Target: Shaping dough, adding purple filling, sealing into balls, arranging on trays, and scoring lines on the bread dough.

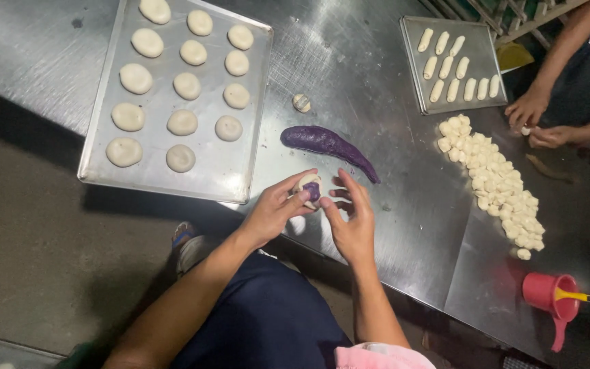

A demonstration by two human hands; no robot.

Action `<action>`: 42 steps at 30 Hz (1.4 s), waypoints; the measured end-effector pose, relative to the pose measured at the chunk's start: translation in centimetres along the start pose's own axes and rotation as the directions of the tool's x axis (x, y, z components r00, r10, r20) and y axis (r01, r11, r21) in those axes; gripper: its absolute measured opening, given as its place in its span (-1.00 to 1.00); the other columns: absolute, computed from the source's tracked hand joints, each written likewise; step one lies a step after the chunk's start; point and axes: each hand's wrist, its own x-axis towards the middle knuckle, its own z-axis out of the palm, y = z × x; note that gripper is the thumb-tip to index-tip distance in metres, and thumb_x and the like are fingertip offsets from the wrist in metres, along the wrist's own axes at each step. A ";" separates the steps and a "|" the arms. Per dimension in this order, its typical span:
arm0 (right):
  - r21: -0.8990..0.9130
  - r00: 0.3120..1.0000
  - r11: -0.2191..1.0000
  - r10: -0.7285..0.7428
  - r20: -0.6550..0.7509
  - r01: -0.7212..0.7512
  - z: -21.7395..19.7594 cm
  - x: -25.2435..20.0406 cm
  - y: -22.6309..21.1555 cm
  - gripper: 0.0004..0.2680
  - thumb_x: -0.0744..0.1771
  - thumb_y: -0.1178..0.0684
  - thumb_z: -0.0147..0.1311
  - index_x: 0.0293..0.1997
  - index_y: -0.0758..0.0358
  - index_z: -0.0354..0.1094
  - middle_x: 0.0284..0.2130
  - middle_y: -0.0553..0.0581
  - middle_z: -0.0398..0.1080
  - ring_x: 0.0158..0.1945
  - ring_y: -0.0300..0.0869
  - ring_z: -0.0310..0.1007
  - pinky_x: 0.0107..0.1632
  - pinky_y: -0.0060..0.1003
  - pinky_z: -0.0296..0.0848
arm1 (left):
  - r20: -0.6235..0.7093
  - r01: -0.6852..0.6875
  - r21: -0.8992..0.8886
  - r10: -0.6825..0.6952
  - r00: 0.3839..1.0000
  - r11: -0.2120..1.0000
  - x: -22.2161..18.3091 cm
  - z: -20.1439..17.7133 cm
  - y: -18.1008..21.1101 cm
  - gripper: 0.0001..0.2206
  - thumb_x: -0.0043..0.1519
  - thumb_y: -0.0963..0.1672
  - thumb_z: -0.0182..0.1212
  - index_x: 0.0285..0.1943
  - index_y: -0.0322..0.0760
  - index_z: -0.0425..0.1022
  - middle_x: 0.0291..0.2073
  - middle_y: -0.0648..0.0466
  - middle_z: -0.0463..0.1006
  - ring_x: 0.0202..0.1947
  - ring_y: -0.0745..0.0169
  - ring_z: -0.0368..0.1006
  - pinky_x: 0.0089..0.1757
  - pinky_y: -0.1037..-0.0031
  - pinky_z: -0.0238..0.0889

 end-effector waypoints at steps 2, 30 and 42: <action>0.069 0.995 0.994 0.076 0.057 -0.080 -0.8 0.3 0.7 -0.64 0.28 0.23 0.25 0.22 0.29 0.31 -0.02 0.12 0.43 -0.10 -0.26 0.48 -0.04 -0.34 0.49 | 0.036 -0.019 -0.018 0.020 0.999 1.000 0.3 0.8 0.1 -0.52 0.40 -0.15 0.08 0.53 -0.32 0.20 0.13 0.00 0.50 0.09 0.29 0.47 0.08 0.42 0.46; 0.497 0.984 0.862 -0.010 -0.179 0.099 -3.6 -3.9 6.8 -0.90 0.37 0.30 0.16 -0.04 0.38 0.40 -0.06 0.12 0.32 -0.08 -0.22 0.42 -0.08 -0.34 0.52 | 0.205 -0.236 0.171 0.200 0.958 0.957 -0.4 6.1 3.7 -0.66 0.24 -0.26 0.31 0.21 -0.36 0.44 0.06 0.06 0.35 0.00 0.36 0.43 0.00 0.53 0.42; 0.021 0.985 0.995 -0.096 -0.143 0.100 -4.2 -3.8 0.2 -0.76 0.27 0.24 0.32 0.02 0.33 0.44 -0.14 0.03 0.26 -0.14 -0.32 0.31 -0.16 -0.46 0.31 | 0.241 -0.296 0.590 0.186 0.953 0.751 0.9 4.9 3.7 -0.77 0.29 -0.22 0.33 0.12 -0.29 0.63 -0.11 0.08 0.47 -0.15 0.37 0.45 -0.16 0.55 0.36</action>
